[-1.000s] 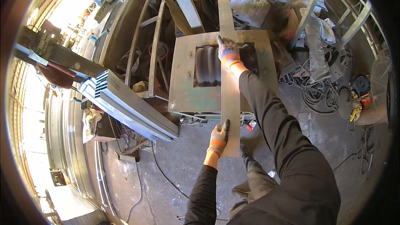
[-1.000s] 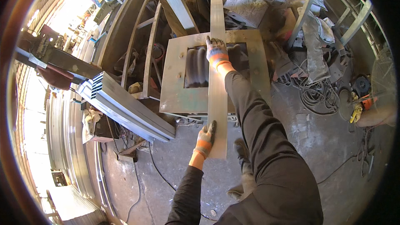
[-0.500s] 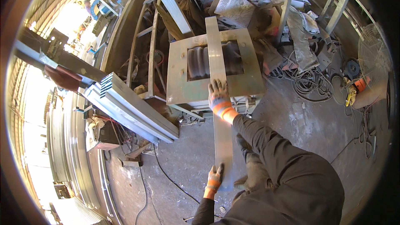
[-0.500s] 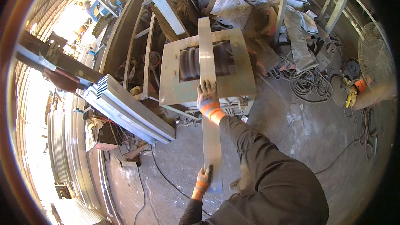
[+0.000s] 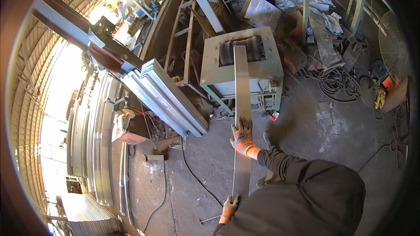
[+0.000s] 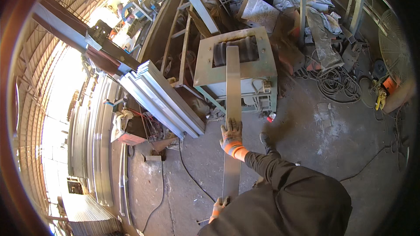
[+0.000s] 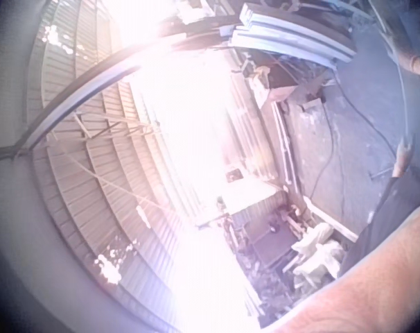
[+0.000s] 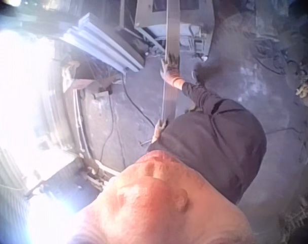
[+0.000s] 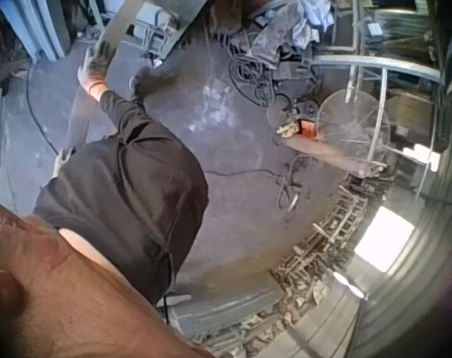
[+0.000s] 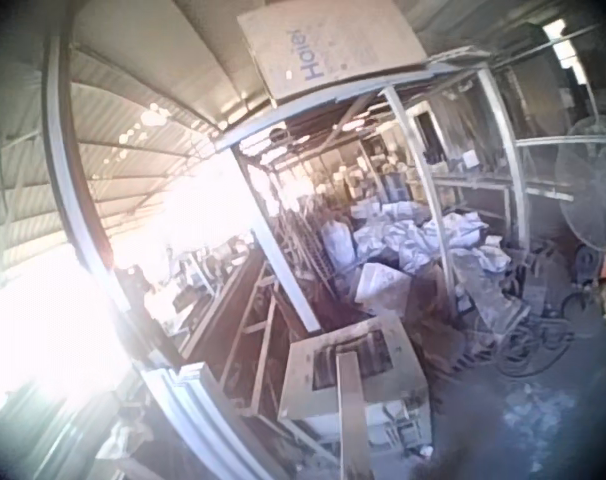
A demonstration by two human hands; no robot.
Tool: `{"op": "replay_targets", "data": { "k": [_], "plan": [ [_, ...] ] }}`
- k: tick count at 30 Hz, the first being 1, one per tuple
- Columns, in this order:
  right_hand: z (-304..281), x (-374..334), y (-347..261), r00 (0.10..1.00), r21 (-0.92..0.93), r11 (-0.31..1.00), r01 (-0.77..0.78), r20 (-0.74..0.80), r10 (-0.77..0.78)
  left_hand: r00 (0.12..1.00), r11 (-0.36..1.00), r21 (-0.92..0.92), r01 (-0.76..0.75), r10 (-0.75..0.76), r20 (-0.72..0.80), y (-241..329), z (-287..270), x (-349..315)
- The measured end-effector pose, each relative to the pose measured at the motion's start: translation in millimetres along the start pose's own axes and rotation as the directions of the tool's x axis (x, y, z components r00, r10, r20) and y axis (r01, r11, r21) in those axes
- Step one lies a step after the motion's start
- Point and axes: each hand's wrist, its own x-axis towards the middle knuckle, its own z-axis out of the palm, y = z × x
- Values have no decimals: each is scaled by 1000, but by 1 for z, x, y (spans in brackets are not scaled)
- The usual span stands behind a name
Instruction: The person repeatedly feeds long metal profiles through a bench-mounted grinding or polishing machine, flipping them to treat different edges. After each pass, the person stacks the finished profiles against a nearby rack.
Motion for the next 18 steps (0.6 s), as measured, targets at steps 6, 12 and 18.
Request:
{"op": "replay_targets", "data": {
  "k": [6,12,18],
  "plan": [
    [14,40,5,938,546,824,-153,-183,295,956,906,421,-51,167,-243,80,-13,-18],
    [9,157,103,912,967,136,214,-247,328,967,982,-82,-172,152,-206,156,-51,79],
    [-6,320,188,814,825,532,191,-436,384,993,971,-232,63,-38,111,280,-18,232]
  ]
}}
